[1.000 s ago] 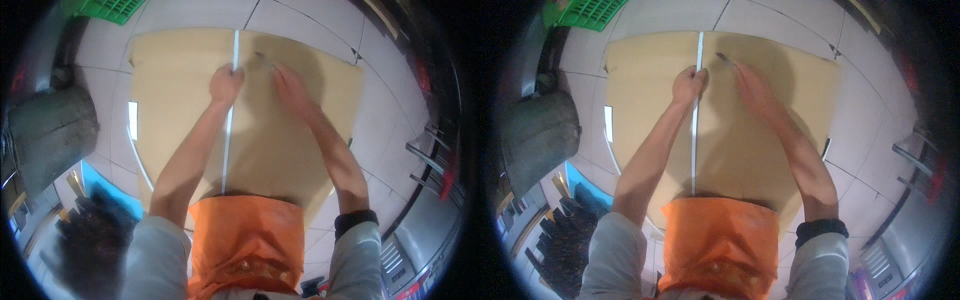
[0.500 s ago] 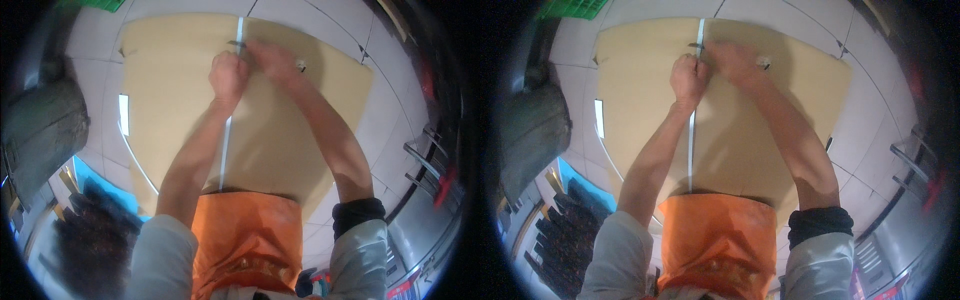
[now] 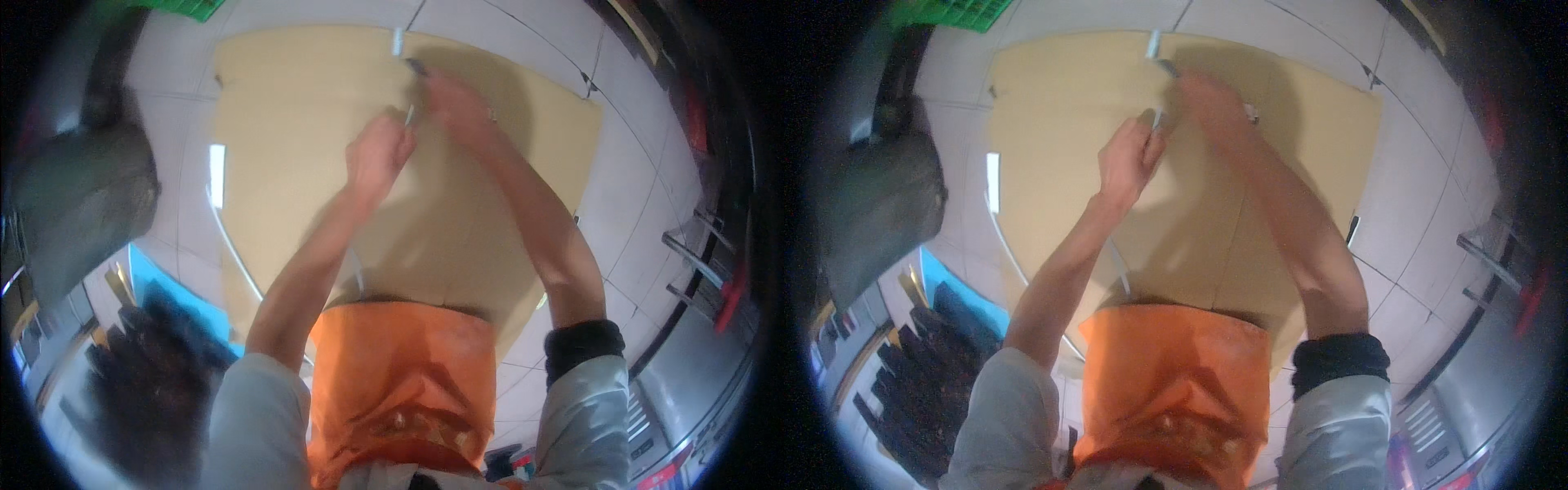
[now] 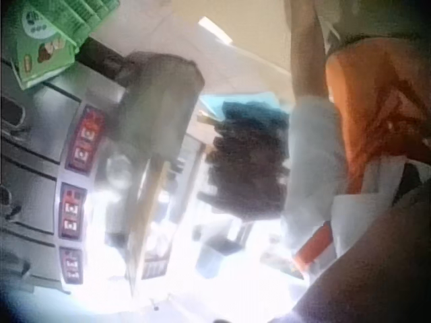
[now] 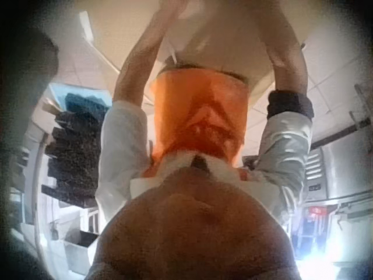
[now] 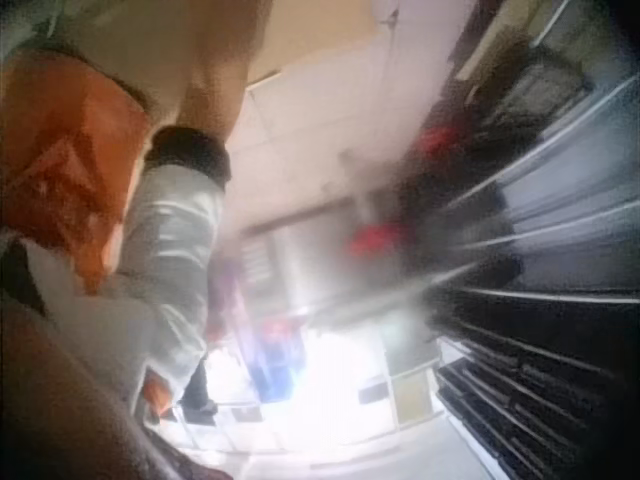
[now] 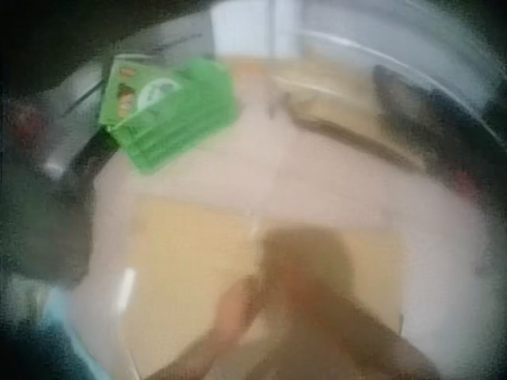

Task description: The person sits on the floor and assembles rectangular frames by attaching black plastic strips to the edges of flat cardboard sheets. They repeatedly pick up cardboard, align the strips, and press them into place. The person also stacks completed frames and handles red decorative boxes on a nearby table.

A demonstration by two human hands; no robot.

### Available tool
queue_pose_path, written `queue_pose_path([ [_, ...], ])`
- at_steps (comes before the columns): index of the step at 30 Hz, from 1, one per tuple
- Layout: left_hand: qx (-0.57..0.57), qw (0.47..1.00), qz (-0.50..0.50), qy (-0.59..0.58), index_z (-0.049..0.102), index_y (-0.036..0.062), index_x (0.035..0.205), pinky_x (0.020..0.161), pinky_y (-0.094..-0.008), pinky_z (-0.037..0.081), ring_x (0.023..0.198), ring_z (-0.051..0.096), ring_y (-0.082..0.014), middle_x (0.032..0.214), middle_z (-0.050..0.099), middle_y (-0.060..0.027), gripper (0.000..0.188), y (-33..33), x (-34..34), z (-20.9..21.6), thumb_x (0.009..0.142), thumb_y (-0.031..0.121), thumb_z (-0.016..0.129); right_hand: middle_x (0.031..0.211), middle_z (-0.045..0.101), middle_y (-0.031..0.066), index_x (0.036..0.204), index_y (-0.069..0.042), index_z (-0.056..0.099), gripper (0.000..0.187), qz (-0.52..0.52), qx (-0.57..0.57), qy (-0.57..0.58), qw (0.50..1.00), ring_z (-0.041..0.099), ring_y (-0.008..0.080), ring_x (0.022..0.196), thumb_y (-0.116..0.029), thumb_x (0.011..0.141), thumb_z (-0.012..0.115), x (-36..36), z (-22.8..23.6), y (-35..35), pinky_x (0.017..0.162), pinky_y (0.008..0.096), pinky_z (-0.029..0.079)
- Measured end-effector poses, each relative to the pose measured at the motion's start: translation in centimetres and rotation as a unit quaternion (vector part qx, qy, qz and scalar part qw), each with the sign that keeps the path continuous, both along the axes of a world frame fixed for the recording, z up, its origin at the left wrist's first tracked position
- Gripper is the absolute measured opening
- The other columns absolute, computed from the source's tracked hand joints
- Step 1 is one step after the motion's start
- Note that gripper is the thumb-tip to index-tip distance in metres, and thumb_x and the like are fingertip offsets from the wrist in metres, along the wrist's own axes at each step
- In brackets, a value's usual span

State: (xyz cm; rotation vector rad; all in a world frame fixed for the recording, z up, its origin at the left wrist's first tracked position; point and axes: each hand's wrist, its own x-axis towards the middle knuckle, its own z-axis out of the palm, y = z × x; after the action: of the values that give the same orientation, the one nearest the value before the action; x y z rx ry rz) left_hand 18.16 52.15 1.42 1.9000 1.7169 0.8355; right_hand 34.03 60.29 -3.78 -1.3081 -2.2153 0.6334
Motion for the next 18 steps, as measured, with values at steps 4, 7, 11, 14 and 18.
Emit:
queue_pose_path([
  [4, -0.113, 0.958, 0.259, -0.056, 0.053, 0.0014, 0.085, 0.065, -0.0360, 0.042, 0.073, 0.054, -0.0273, 0.080, 0.054, -0.0122, 0.019, -9.2, -8.2, 3.3, 0.086, 0.020, 0.050, 0.073, 0.051, 0.0009, 0.105, -0.008, 0.055, 0.028, -0.247, -0.407, 0.269, 0.837, 0.050, 0.0080, 0.064, -0.028, 0.088, 0.046, 4.5, 8.6, -9.4, 0.052, 0.0234, 0.040],
  [7, -0.015, 0.897, 0.428, 0.111, 0.045, 0.0001, 0.112, 0.085, -0.0394, 0.039, 0.097, 0.050, -0.0299, 0.106, 0.052, -0.0176, 0.032, -15.4, -14.3, 5.7, 0.084, 0.016, 0.051, 0.075, 0.050, 0.0000, 0.099, -0.005, 0.053, 0.019, -0.242, -0.461, 0.172, 0.836, 0.049, 0.0084, 0.067, -0.019, 0.087, 0.048, 10.2, 11.1, -20.0, 0.054, 0.0267, 0.040],
  [11, -0.067, 0.989, 0.128, 0.021, 0.034, 0.0012, 0.127, 0.099, -0.0412, 0.026, 0.117, 0.039, -0.0298, 0.127, 0.039, -0.0187, 0.049, -20.9, -7.7, 14.7, 0.086, 0.022, 0.050, 0.101, 0.057, 0.0157, 0.112, -0.006, 0.048, 0.031, 0.089, -0.446, -0.068, 0.888, 0.056, 0.0299, 0.090, -0.019, 0.084, 0.048, 11.2, 13.2, -33.1, 0.079, 0.0362, 0.045],
  [14, 0.065, 0.956, -0.265, -0.103, 0.044, 0.0052, 0.121, 0.100, -0.0477, 0.022, 0.120, 0.038, -0.0263, 0.122, 0.045, -0.0155, 0.043, -25.5, -5.1, 12.5, 0.084, 0.024, 0.052, 0.108, 0.055, 0.0177, 0.120, -0.005, 0.043, 0.036, 0.143, -0.379, -0.056, 0.912, 0.055, 0.0305, 0.098, -0.014, 0.085, 0.045, 4.6, 23.2, -34.2, 0.085, 0.0375, 0.044],
  [18, -0.060, 0.944, -0.281, 0.164, 0.058, 0.0119, 0.106, 0.099, -0.0493, 0.025, 0.117, 0.042, -0.0253, 0.110, 0.056, -0.0100, 0.027, -29.1, -1.4, 22.0, 0.082, 0.023, 0.051, 0.110, 0.055, 0.0175, 0.127, -0.004, 0.035, 0.042, 0.043, -0.259, -0.086, 0.961, 0.056, 0.0273, 0.099, -0.005, 0.086, 0.041, 3.0, 31.0, -37.2, 0.085, 0.0375, 0.044],
])
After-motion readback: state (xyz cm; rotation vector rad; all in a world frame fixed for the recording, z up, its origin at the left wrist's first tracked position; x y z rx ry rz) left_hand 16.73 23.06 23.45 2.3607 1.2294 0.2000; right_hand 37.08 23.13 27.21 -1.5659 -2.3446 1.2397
